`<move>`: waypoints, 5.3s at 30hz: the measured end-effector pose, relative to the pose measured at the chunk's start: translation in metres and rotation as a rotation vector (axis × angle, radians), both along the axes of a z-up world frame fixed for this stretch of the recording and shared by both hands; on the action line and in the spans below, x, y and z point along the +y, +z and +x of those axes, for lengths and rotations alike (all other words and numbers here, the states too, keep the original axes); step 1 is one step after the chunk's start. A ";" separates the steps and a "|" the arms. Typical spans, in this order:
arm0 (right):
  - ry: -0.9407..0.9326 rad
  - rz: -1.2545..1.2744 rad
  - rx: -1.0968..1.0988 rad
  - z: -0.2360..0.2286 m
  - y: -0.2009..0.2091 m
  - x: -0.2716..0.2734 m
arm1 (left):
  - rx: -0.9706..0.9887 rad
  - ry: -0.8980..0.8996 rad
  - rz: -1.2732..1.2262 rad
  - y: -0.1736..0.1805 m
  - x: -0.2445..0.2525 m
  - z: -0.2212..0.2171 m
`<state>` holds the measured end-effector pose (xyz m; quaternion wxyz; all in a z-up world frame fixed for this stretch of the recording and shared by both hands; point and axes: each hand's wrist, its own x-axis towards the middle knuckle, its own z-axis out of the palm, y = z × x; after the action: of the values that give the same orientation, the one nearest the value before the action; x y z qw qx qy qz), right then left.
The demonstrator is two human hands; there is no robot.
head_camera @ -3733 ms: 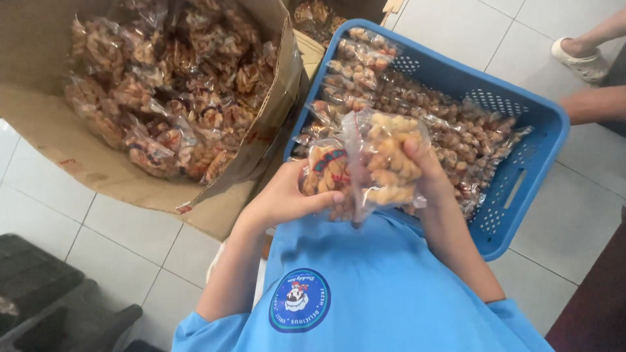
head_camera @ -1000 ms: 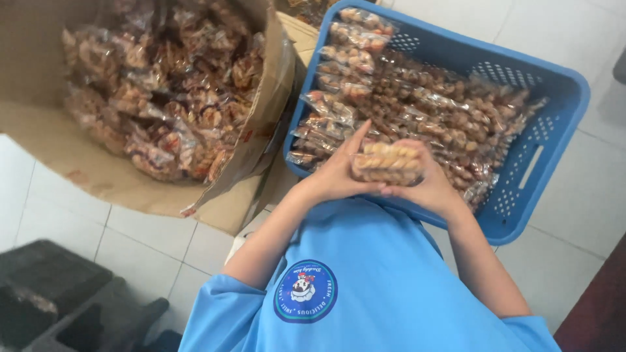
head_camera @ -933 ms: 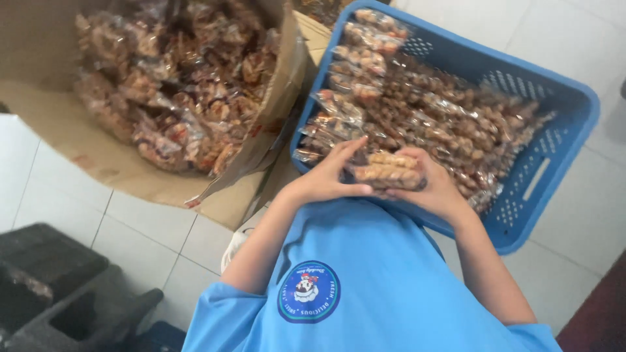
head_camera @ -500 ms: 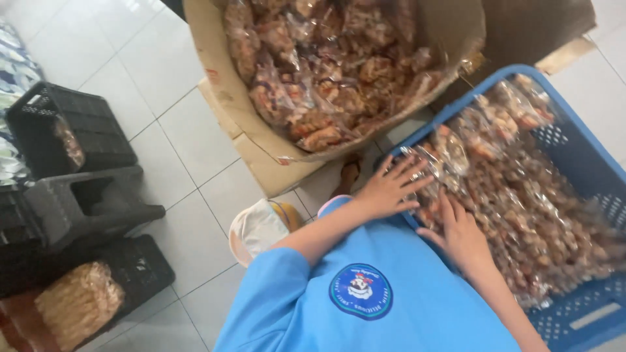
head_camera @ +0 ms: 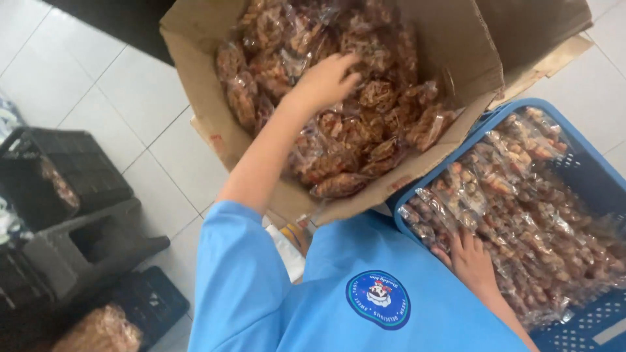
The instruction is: The person transfers vacuum-sealed snack bags from a cardboard box into a blue plastic basket. They pick up one or two bags at a time and place them into the basket, occasionally adjusting the arrangement of the bags.
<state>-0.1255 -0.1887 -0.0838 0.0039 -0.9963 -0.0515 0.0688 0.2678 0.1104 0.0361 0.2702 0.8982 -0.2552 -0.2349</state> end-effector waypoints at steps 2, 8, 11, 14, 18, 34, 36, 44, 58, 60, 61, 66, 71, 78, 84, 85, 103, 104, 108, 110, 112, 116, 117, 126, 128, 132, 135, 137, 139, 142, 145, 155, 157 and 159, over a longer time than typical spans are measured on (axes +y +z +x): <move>-0.036 -0.008 0.043 -0.001 -0.001 0.001 | 0.032 -0.007 0.269 -0.104 0.023 0.050; -0.178 -0.083 0.256 0.002 0.002 0.003 | 0.343 -0.176 0.789 -0.201 0.009 0.062; -0.205 -0.072 0.266 -0.002 -0.003 0.004 | 0.337 -0.283 0.942 -0.255 0.005 0.063; -0.179 -0.079 0.205 0.003 0.002 0.005 | 0.243 -0.446 0.944 -0.268 0.011 0.073; -0.218 -0.097 0.280 0.004 0.006 0.008 | 0.237 -0.575 0.916 -0.177 0.004 0.089; -0.269 -0.115 0.292 0.007 0.014 0.012 | 0.320 -0.476 0.611 -0.129 -0.005 0.075; -0.260 -0.122 0.253 0.007 0.012 0.012 | 0.376 -0.319 0.521 -0.093 -0.011 0.086; -0.324 -0.072 0.384 0.004 0.008 0.011 | 0.234 -0.265 0.575 -0.296 0.013 0.121; -0.567 -0.136 0.784 0.044 0.088 -0.008 | -0.072 -0.376 0.199 -0.049 -0.015 0.070; -0.585 -0.104 0.810 0.066 0.136 -0.011 | -0.248 -0.424 0.002 0.005 -0.020 0.044; -0.501 0.145 0.464 0.076 0.158 -0.010 | -0.338 -0.400 -0.233 0.038 -0.027 0.026; -0.374 0.780 -0.087 0.115 0.195 0.007 | -0.351 -0.177 -0.672 0.124 -0.066 -0.070; -0.751 1.949 -0.130 0.064 0.104 0.026 | 0.194 0.037 -0.987 0.123 -0.117 -0.175; -0.871 1.826 -0.279 -0.023 0.065 -0.033 | 0.603 0.182 -1.295 0.047 -0.156 -0.259; -0.900 1.556 -0.193 -0.040 0.151 -0.032 | 1.008 0.360 -0.728 -0.039 -0.153 -0.309; -0.981 1.719 -0.214 -0.043 0.158 -0.039 | 1.016 0.359 -0.728 -0.037 -0.152 -0.309; -0.810 1.690 -0.233 -0.031 0.194 0.002 | 0.888 0.316 -0.603 -0.015 -0.156 -0.309; -0.821 1.734 -0.229 -0.028 0.192 0.007 | 0.880 0.306 -0.538 -0.016 -0.155 -0.309; -0.853 1.868 -0.233 -0.011 0.187 0.019 | 0.934 0.266 -0.654 -0.066 -0.143 -0.305; -0.845 1.906 -0.283 -0.003 0.187 0.021 | 0.783 0.175 -0.671 -0.013 -0.145 -0.295; -0.814 1.867 -0.313 -0.007 0.165 0.023 | 0.822 0.092 -0.674 0.012 -0.151 -0.288; -1.035 1.734 -0.282 -0.001 0.162 0.022 | 1.239 0.144 -0.731 0.006 -0.162 -0.277; -1.014 1.744 -0.266 -0.009 0.157 0.015 | 1.221 0.161 -0.739 -0.045 -0.189 -0.275; -0.487 1.198 -0.587 -0.017 0.132 -0.026 | 0.404 -0.060 -0.730 0.056 -0.198 -0.290; -0.483 1.095 -0.839 -0.017 0.131 -0.037 | 0.272 -0.053 -1.080 0.038 -0.217 -0.295; -0.355 0.876 -0.918 0.009 0.184 -0.030 | 0.326 -0.052 -1.131 0.034 -0.233 -0.295; -0.123 0.921 -0.954 0.001 0.175 -0.035 | 0.377 0.127 -1.146 0.026 -0.240 -0.313; -0.317 1.252 -0.727 -0.010 0.166 -0.035 | 0.452 0.364 -1.282 0.024 -0.241 -0.325; -0.383 1.275 -0.643 -0.007 0.154 -0.043 | 0.285 0.331 -1.232 -0.002 -0.239 -0.325; -0.619 1.275 -0.444 -0.012 0.138 -0.055 | 0.174 0.199 -1.087 -0.014 -0.229 -0.323; -0.763 1.084 -0.358 -0.012 0.128 -0.080 | 0.041 0.058 -0.863 -0.042 -0.227 -0.322; -1.057 0.718 -0.010 -0.016 0.100 -0.107 | 0.205 -0.734 0.384 -0.058 -0.250 -0.314; -1.080 0.731 0.004 -0.016 0.107 -0.101 | 0.193 -0.756 0.395 -0.070 -0.257 -0.319; -1.090 0.752 0.006 -0.012 0.115 -0.094 | 0.167 -0.768 0.410 -0.101 -0.262 -0.326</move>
<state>-0.1374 -0.2826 0.0314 0.3858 -0.8102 0.4397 0.0373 -0.0587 -0.1521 -0.0649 -0.0009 0.7512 -0.4958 -0.4358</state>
